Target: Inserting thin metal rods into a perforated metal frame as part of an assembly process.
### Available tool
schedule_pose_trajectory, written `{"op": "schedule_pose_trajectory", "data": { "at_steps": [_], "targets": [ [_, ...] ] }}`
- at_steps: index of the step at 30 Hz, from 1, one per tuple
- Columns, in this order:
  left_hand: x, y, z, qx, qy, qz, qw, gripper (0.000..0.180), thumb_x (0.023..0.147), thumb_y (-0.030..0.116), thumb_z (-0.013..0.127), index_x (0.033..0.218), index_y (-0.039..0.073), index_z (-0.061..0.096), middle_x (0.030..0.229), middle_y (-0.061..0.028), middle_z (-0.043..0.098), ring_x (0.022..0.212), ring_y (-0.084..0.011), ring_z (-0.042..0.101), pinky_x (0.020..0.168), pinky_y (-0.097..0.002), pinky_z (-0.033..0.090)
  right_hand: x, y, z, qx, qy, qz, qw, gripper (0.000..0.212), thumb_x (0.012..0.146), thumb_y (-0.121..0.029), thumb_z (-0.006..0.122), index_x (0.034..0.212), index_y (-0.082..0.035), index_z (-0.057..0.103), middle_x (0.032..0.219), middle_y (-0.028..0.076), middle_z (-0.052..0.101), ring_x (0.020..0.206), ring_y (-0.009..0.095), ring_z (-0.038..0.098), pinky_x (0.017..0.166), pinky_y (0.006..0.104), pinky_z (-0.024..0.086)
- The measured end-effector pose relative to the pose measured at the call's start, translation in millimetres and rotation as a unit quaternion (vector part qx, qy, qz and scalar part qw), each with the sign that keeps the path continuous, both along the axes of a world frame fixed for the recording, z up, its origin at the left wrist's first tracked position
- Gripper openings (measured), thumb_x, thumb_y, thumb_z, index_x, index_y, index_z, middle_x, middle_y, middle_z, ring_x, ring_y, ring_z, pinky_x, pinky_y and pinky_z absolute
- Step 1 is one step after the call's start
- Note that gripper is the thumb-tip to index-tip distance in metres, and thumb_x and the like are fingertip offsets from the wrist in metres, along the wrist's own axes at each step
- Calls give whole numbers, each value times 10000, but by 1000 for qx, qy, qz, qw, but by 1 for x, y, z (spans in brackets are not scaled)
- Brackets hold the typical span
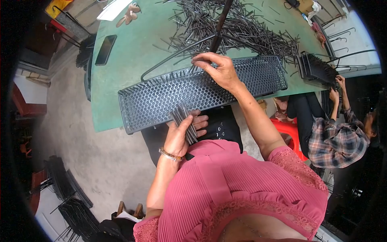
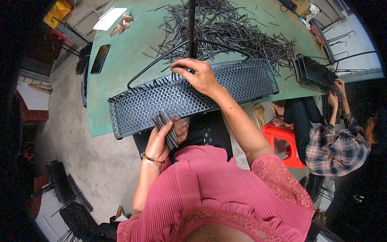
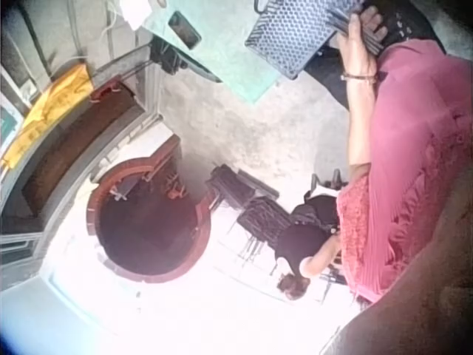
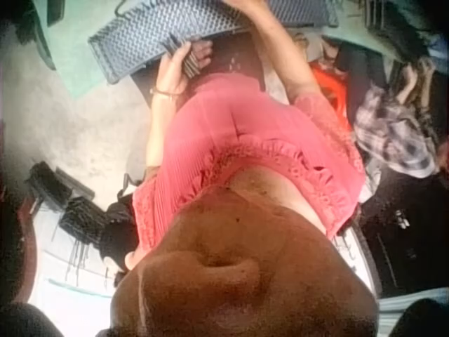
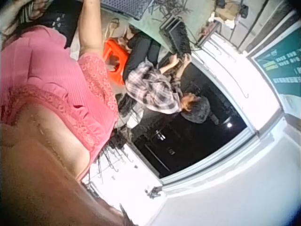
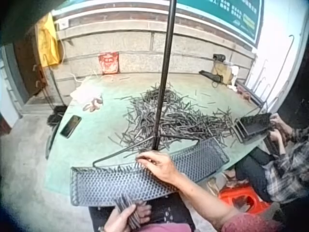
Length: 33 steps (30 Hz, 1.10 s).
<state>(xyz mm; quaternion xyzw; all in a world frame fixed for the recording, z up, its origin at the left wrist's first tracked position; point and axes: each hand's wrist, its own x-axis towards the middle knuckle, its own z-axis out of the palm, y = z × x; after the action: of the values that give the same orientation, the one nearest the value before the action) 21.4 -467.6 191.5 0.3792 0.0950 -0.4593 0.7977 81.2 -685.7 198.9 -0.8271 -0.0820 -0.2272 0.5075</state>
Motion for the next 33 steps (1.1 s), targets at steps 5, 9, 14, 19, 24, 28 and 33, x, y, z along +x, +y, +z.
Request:
{"op": "schedule_pose_trajectory", "data": {
  "at_steps": [5,9,14,19,24,28,33],
  "targets": [
    [0,0,0,2,1,-3,1000,335,918,184,466,1142,-66,467,1036,-205,594,872,-232,621,725,-344,544,0,-2,0,-1,-5,7,1000,128,805,-46,615,918,10,638,875,76,659,816,146,629,722,260,492],
    [-1,0,-1,2,4,-3,1000,328,920,178,461,1140,-65,467,1034,-206,594,876,-233,620,725,-345,544,-2,-3,-1,-11,-17,21,1000,129,803,-44,617,917,13,636,877,81,658,816,152,631,722,262,493],
    [-1,0,-3,5,11,-3,1000,327,920,174,456,1142,-66,464,1038,-213,590,879,-240,619,723,-349,543,-2,0,-3,0,-23,-3,1000,132,796,-43,624,917,8,637,880,86,660,820,162,634,727,267,494],
    [-1,0,-3,2,23,-9,1000,334,916,174,457,1146,-69,460,1043,-222,585,884,-249,616,724,-352,543,0,-2,-7,-5,-35,-3,999,138,786,-44,636,916,1,640,878,85,661,818,164,634,726,268,493],
    [0,-1,-3,5,27,-14,1000,336,915,166,454,1152,-72,458,1041,-221,586,886,-251,615,724,-353,541,1,0,-9,-15,-41,-5,999,139,778,-35,640,912,0,640,883,92,661,818,176,637,716,270,492],
    [0,0,-4,0,27,-16,1000,336,912,165,458,1150,-72,461,1038,-220,587,885,-251,614,724,-353,540,0,6,-18,-27,-35,-13,999,169,778,-39,638,943,-4,634,898,109,659,815,184,642,712,275,494],
    [0,0,-3,-2,23,-25,999,339,907,161,464,1152,-72,464,1036,-219,588,883,-251,613,722,-353,540,-1,14,-17,-35,-21,-47,998,185,789,-60,631,967,-8,636,917,112,660,819,189,645,712,277,495]
  ]
}}
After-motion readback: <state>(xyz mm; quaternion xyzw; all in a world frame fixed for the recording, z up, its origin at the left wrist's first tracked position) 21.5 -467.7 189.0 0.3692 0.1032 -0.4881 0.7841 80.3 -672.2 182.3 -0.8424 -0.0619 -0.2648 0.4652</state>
